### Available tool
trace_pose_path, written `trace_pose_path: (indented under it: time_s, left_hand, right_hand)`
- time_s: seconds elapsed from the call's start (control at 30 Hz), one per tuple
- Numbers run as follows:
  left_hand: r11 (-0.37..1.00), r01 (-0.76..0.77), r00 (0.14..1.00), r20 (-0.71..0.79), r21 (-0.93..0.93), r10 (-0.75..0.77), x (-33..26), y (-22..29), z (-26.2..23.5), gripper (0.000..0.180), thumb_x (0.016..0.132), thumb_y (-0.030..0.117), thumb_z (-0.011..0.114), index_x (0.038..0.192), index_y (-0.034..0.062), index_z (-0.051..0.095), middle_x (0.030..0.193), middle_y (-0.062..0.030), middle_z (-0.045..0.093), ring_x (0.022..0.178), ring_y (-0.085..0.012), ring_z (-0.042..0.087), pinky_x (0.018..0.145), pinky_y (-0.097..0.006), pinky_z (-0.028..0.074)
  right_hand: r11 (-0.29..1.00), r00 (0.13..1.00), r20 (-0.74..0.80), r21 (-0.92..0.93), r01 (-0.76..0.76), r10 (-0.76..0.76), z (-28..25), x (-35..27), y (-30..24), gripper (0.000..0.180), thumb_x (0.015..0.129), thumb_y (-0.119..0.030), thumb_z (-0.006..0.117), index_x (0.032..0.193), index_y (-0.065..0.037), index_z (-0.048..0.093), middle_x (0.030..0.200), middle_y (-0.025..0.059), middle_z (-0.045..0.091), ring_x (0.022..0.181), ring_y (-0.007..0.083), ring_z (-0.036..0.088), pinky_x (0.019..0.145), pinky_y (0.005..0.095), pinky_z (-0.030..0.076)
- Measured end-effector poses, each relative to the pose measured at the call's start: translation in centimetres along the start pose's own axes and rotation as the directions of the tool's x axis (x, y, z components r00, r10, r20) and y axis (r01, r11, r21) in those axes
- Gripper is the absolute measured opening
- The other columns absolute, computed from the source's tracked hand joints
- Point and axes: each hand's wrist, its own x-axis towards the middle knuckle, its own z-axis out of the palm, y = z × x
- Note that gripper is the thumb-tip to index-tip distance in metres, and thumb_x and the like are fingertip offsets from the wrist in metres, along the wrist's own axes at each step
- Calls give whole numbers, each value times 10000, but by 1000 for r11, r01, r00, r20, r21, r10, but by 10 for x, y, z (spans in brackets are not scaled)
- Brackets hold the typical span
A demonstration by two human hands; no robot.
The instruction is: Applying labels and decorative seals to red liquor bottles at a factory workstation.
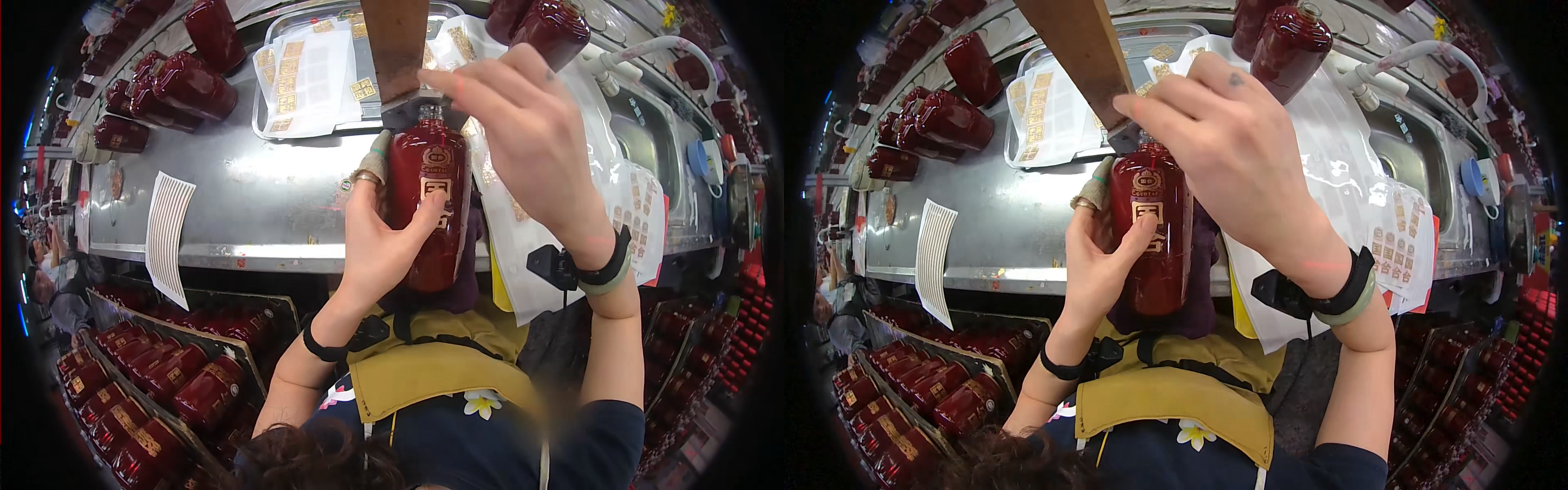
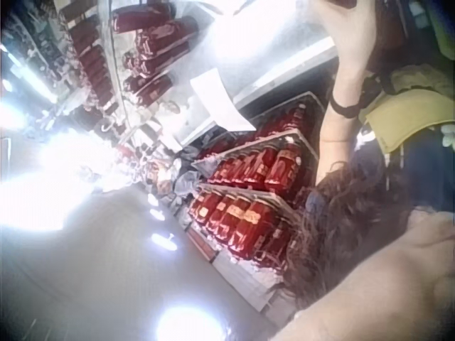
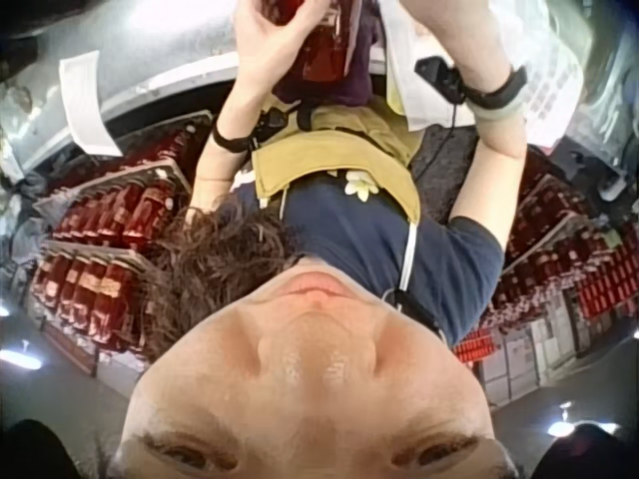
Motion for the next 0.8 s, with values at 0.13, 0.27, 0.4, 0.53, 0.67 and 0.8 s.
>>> trace_pose_path:
  time_s: [0.13, 0.27, 0.4, 0.53, 0.67, 0.8]
  left_hand:
    - [997, -45, 999, 12, 58, 45, 1, -3, -1, 728, 927, 44, 724, 1523, -92, 329, 1403, -168, 545, 1263, -181, 563, 1081, -355, 470]
    - [987, 51, 998, 46, -154, -45, 0, 10, -3, 680, 975, 51, 684, 1538, -74, 324, 1435, -161, 533, 1290, -186, 549, 1103, -362, 455]
    - [952, 119, 988, 131, -284, -85, -4, 3, -17, 612, 1057, 102, 570, 1569, -68, 282, 1501, -159, 489, 1370, -203, 489, 1155, -361, 401]
    - [957, 116, 986, 144, -268, -79, -9, 0, -19, 662, 1037, 83, 601, 1579, -72, 253, 1529, -169, 460, 1400, -212, 463, 1181, -372, 374]
    - [981, 85, 985, 163, -176, -56, -11, -2, -20, 719, 1007, 51, 641, 1585, -68, 231, 1555, -175, 424, 1418, -223, 450, 1192, -385, 369]
    - [985, 94, 981, 185, -146, -66, -11, -1, -22, 732, 1003, 55, 651, 1587, -66, 226, 1566, -181, 408, 1423, -232, 447, 1194, -392, 370]
  right_hand:
    - [968, 996, 80, 243, -58, 40, 9, -9, -17, 265, 753, -37, 705, 1014, -67, 741, 881, 41, 688, 878, 260, 644, 743, 383, 535]
    - [980, 980, -77, 89, -177, 184, 4, -15, 11, 206, 885, -2, 667, 1082, -11, 729, 930, 107, 708, 878, 255, 669, 790, 358, 541]
    - [387, 710, 249, 696, -604, 659, 8, -53, -12, 265, 984, -109, 659, 1214, 16, 693, 1009, 86, 683, 911, 124, 624, 856, 298, 504]
    - [187, 545, 498, 598, -779, 675, 13, -79, -48, 762, 847, -246, 856, 1480, -21, 497, 1080, 45, 627, 957, 100, 565, 882, 273, 475]
    - [183, 604, 447, 684, -706, 660, 25, -91, -59, 880, 831, -229, 870, 1543, -3, 405, 1059, 45, 636, 966, 104, 590, 892, 281, 485]
    - [291, 654, 445, 642, -709, 612, 25, -97, -53, 944, 836, -214, 862, 1587, -4, 330, 1110, 62, 634, 1021, 110, 599, 907, 267, 479]
